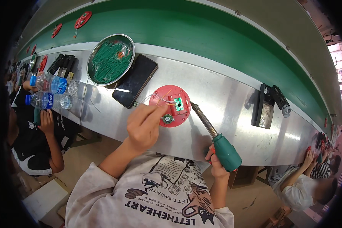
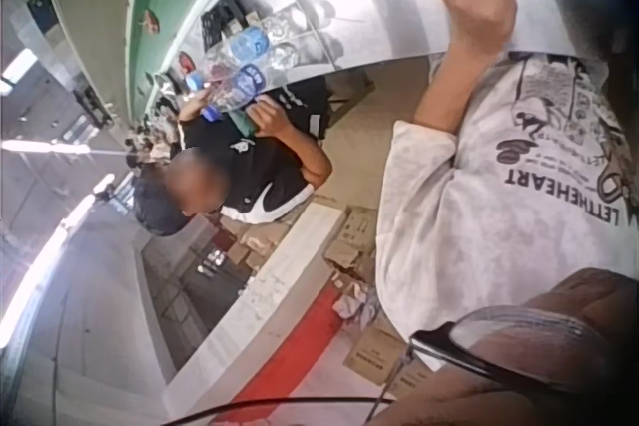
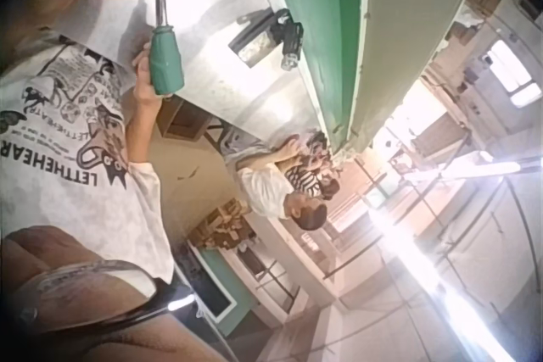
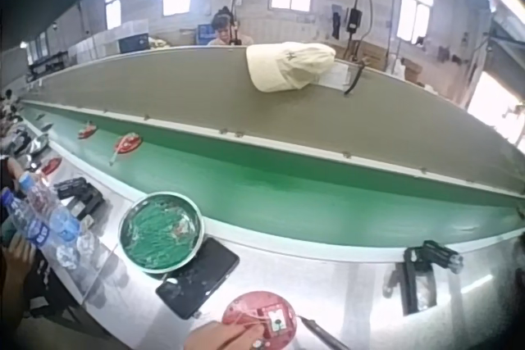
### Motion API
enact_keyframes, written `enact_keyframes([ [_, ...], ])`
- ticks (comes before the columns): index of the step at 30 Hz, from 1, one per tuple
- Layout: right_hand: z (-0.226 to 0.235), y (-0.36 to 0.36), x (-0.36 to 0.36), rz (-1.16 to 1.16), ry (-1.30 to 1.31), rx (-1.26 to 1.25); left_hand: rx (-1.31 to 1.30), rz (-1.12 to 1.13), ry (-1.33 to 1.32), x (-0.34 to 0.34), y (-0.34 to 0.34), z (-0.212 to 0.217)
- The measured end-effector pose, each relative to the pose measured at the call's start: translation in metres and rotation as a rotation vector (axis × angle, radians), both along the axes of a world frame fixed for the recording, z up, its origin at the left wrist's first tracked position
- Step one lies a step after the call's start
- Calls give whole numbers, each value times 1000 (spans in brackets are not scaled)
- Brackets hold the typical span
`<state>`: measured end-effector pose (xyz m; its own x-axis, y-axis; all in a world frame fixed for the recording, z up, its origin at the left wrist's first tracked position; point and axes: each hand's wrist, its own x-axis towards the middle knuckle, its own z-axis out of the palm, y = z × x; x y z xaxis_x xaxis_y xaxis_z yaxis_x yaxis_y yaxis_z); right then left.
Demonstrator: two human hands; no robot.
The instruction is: The recorder is soldering small electronic components onto red circular PCBs on an electronics assembly line.
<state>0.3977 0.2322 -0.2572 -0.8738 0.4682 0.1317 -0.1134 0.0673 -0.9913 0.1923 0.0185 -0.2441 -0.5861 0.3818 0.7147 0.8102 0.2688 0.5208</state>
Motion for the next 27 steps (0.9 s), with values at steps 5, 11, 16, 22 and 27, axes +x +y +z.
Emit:
enact_keyframes([
  [5, 4, -2, -3, -13, -25, -38, -8, 2, -95, 5, 10, 1],
  [11, 11, 0, -9, 88, -83, 68, -168, -103, -120, 7, 13, -3],
  [16, 13, -5, -15, -19, -48, -88, -185, 10, -48, 0, 20, -8],
  [22, 15, -6, -15, -38, -83, -92, -88, -19, -47, 6, 18, -13],
  [27, 13, -5, -12, -3, -149, -23, -90, 20, -108, 9, 17, -20],
])
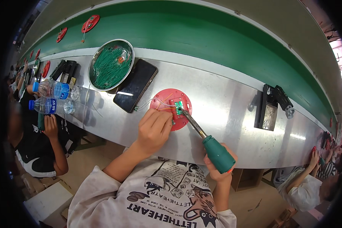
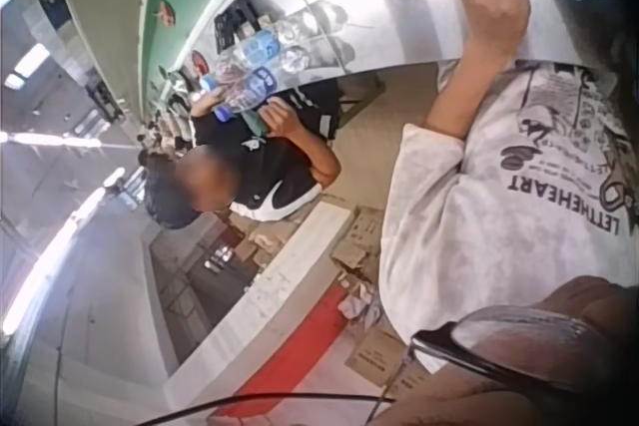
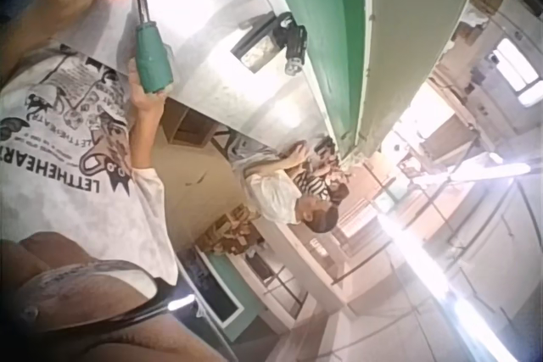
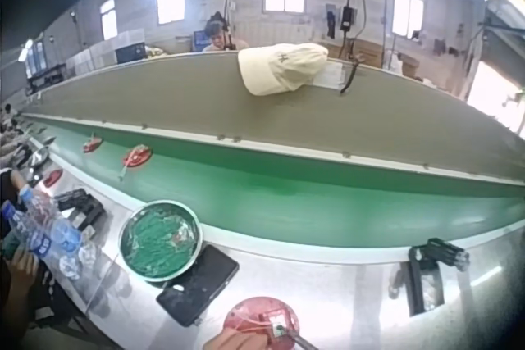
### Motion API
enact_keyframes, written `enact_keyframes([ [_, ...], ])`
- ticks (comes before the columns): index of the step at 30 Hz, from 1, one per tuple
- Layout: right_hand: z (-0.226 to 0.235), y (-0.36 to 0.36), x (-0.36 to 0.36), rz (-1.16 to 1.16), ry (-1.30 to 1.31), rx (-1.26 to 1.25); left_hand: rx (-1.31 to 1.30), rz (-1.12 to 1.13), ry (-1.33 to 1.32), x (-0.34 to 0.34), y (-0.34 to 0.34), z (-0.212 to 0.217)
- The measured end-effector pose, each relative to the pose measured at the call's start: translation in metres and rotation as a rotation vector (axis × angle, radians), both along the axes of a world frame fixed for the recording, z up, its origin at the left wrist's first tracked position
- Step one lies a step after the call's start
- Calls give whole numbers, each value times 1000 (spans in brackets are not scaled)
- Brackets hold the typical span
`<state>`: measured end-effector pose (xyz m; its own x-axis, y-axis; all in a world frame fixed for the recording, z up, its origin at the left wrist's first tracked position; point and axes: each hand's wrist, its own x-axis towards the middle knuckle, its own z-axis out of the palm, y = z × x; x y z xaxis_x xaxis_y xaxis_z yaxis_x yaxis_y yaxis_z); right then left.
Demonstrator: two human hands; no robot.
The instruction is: The recorder is soldering small electronic components onto red circular PCBs on an electronics assembly line.
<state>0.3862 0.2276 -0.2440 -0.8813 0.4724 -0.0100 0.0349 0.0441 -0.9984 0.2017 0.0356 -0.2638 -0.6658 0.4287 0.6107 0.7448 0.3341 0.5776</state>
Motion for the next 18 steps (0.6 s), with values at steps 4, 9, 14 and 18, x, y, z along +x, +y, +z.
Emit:
enact_keyframes([
  [4, -2, 2, 1, 67, -55, 127, -88, 44, 122, -2, 0, -7],
  [9, -4, 0, 4, 100, -67, 183, -159, 46, 202, 0, -1, -11],
  [14, -6, -3, 7, 45, -91, 116, -97, 68, 142, 2, -2, -9],
  [18, -8, -5, 9, 7, -74, 65, -86, 81, 139, 2, -2, -9],
])
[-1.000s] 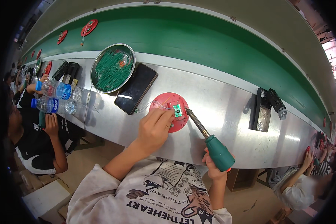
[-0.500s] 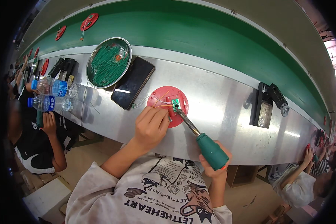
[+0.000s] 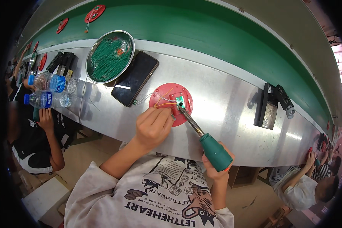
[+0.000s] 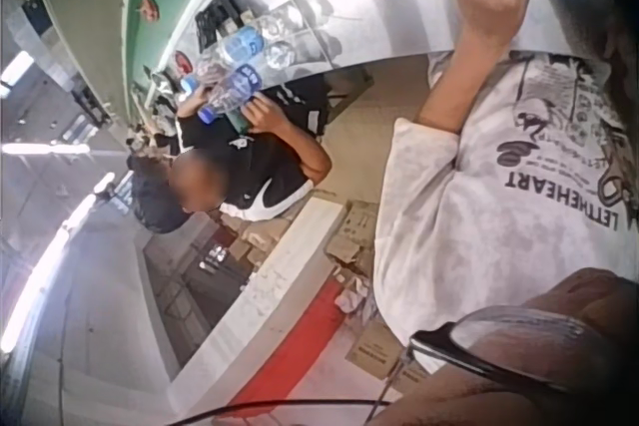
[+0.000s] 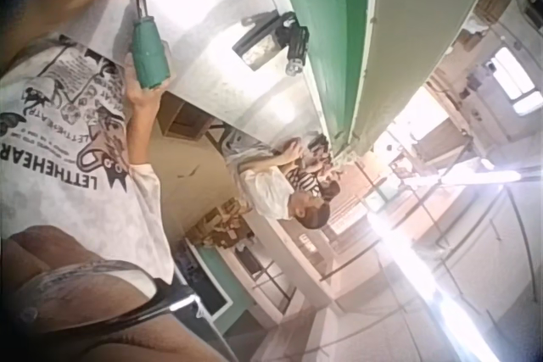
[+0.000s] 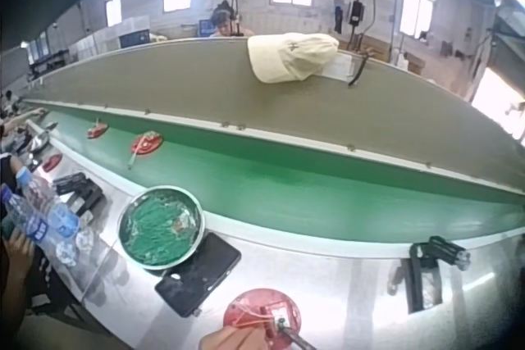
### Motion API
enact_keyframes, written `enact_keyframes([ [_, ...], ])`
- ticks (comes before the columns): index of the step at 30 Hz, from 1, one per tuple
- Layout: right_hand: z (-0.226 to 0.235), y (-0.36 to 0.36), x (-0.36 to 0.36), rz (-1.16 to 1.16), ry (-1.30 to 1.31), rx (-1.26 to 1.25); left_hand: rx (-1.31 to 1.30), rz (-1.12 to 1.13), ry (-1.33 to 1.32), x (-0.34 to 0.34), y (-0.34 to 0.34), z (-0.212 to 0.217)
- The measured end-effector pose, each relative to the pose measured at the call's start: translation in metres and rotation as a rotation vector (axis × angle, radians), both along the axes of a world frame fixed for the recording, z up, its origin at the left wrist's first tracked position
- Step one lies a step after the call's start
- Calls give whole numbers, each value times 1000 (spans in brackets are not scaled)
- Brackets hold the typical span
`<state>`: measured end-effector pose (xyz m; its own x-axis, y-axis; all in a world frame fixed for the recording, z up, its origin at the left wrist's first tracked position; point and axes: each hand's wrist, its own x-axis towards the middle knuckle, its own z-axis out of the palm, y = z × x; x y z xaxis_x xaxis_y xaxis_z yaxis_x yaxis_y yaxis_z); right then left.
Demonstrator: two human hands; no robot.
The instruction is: The recorder is soldering small electronic components onto red circular PCBs on an electronics assembly line.
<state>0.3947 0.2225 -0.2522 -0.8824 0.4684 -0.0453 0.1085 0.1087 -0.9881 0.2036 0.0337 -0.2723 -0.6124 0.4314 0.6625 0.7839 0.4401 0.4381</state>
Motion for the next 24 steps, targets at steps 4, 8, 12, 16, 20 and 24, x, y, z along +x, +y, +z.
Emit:
enact_keyframes([
  [4, -1, -1, -2, 4, 15, -7, 5, -4, 12, -1, 0, -1],
  [8, 1, -1, -4, -2, 6, -48, 0, -4, 2, -1, 0, -3],
  [12, 3, 1, -5, 23, -3, -87, 23, 2, 6, -1, 0, -6],
  [16, 1, 2, -3, 28, 13, -88, -28, -1, 25, -1, 0, -8],
  [20, -3, 4, 3, 21, 143, -120, 20, -8, -11, -1, 0, -6],
  [24, -6, 11, 6, 96, 150, -39, 26, -11, -4, -2, 1, -4],
])
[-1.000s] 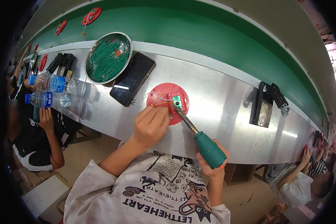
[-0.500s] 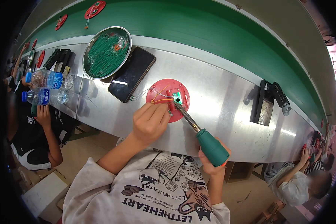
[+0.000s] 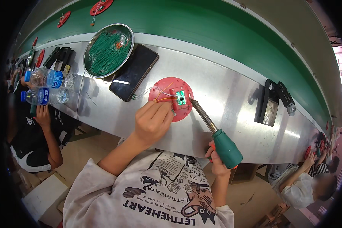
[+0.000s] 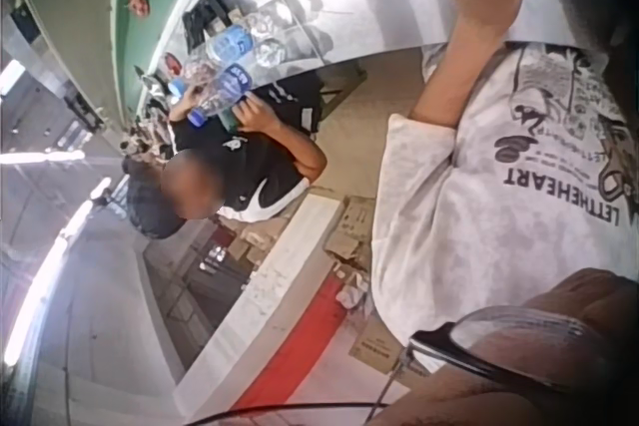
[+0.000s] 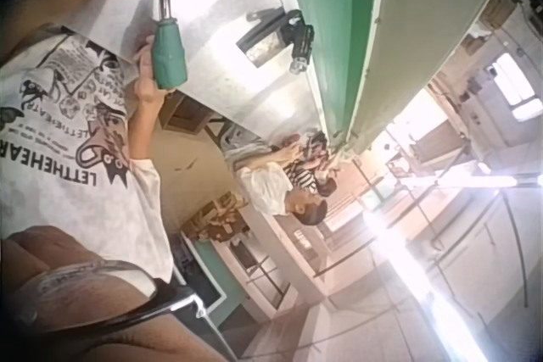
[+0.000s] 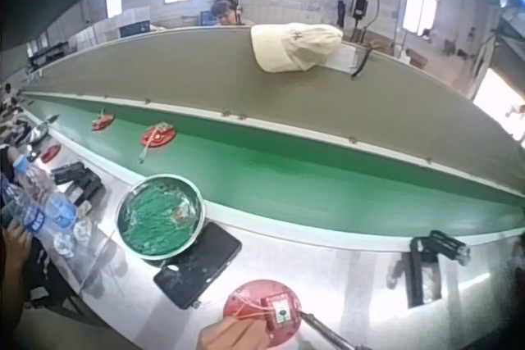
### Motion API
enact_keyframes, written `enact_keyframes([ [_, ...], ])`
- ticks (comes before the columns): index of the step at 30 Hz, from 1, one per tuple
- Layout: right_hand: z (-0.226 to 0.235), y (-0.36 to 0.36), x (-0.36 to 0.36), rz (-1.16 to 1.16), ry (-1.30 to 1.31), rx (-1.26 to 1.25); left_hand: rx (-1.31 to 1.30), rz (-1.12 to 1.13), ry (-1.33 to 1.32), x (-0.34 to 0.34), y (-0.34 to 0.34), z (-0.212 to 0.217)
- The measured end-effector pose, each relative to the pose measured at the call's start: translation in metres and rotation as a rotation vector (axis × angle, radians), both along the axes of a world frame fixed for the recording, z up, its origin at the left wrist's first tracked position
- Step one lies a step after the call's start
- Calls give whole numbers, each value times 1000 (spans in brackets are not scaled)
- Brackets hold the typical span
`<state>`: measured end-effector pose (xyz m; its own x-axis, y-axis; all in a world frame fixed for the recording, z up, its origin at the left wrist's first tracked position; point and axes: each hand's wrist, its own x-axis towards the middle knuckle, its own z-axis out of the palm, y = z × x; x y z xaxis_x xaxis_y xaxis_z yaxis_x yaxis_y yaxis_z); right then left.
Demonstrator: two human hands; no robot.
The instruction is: The recorder is soldering small electronic components onto red circular PCBs on an electronics assembly line.
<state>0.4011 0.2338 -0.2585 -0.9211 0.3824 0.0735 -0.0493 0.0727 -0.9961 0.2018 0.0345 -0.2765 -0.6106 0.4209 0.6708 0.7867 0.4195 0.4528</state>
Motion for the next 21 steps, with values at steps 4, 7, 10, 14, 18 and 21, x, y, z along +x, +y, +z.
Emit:
enact_keyframes([
  [4, -2, -1, 0, -30, 27, 0, -11, 1, -2, 0, 0, 1],
  [7, -2, -5, -1, -87, 18, 10, -13, 6, -17, 0, 0, 2],
  [10, -2, -5, -4, -183, 4, -6, -25, 16, -20, 1, 2, 2],
  [14, -5, 3, -5, -271, 61, -44, -62, 29, -56, 2, 1, 2],
  [18, -7, 16, 1, -333, 140, -65, -21, 45, -51, 2, 4, 1],
  [21, -8, 27, 11, -368, 199, -99, -32, 17, -57, 1, 2, 7],
])
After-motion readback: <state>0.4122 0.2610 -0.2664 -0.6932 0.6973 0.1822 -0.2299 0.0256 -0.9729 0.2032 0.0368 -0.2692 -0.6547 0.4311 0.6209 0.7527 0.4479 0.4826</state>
